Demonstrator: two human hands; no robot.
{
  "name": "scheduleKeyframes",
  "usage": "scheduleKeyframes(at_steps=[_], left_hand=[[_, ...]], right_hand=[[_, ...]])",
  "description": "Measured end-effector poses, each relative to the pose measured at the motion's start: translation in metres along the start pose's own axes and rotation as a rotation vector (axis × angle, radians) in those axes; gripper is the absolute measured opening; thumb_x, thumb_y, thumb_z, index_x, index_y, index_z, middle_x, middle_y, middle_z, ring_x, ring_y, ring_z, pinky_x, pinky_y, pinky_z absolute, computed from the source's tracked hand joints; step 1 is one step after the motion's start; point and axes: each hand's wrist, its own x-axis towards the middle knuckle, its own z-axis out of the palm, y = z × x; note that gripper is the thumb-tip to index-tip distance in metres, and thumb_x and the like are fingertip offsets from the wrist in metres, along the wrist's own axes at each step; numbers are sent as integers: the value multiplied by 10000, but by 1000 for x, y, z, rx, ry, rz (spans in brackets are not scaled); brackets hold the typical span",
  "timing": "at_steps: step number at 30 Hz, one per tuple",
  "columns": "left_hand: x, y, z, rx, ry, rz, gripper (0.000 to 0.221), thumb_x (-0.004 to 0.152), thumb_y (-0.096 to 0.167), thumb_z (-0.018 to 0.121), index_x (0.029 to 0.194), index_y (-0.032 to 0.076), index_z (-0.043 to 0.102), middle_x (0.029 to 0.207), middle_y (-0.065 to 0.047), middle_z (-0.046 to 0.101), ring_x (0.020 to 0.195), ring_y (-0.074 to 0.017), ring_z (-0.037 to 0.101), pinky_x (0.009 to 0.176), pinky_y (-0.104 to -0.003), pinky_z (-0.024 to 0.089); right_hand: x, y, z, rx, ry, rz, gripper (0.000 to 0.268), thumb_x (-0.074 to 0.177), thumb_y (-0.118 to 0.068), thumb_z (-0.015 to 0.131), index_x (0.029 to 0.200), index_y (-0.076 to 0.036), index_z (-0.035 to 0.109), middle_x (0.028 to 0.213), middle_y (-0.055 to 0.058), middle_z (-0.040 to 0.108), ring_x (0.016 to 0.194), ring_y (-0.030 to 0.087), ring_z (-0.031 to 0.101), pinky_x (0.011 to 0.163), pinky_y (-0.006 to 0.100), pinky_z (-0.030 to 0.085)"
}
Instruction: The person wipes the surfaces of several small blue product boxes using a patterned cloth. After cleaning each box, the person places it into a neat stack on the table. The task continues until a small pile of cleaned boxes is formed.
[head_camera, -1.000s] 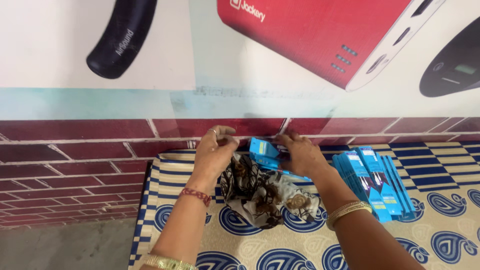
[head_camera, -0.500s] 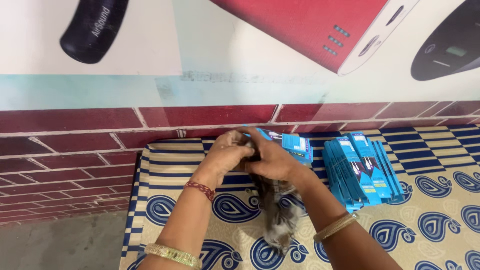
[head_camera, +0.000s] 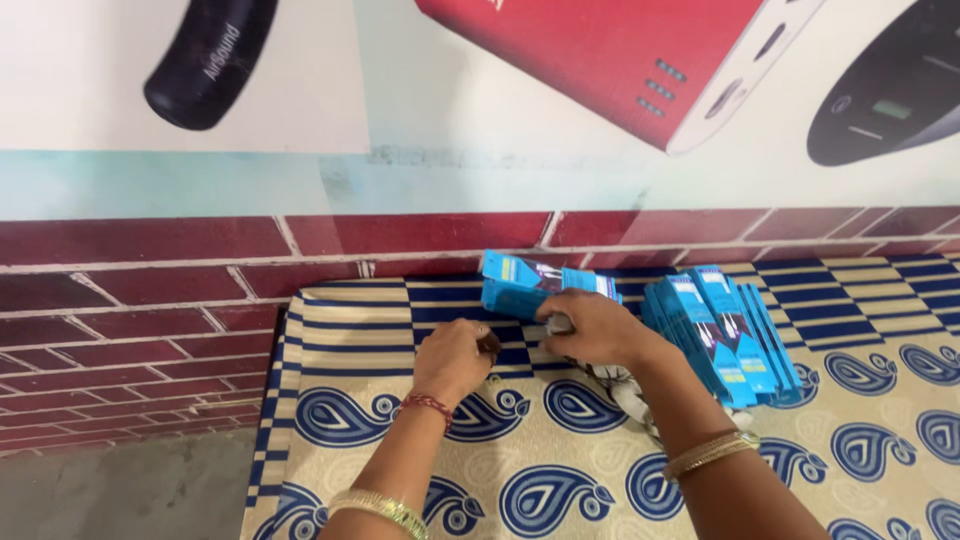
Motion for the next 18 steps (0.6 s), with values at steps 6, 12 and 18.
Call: scheduleKeyframes(at_steps=[6,12,18], left_hand=[[-7,2,26,187,-21,-88,128,807,197,767,930,185,801,1040,-126,744,1027,-332,710,901,-437,583],[-3,5,14,-40,60,-66,112,838,207,752,929,187,814,1016,-123,758,988,-330,710,864,-445,564],[12,16,-17,-458,190,-69,152,835,182,754,940,75,773,916,-84,804,857,-177,777,797,-311,587]], right_hand=[[-3,12,34,89,20,-24,421,799,-417,764,1086,-110,737,1091,134,705,1034,312,678,894,414,533],[3,2,40,281,124,19,331,945,-335,655,1171,-107,733,1072,108,757,964,250,714,841,377,551],[22,-21,25,566,140,23,231,901,-182,700,1077,-47,764,908,66,800,821,117,728,758,290,572]])
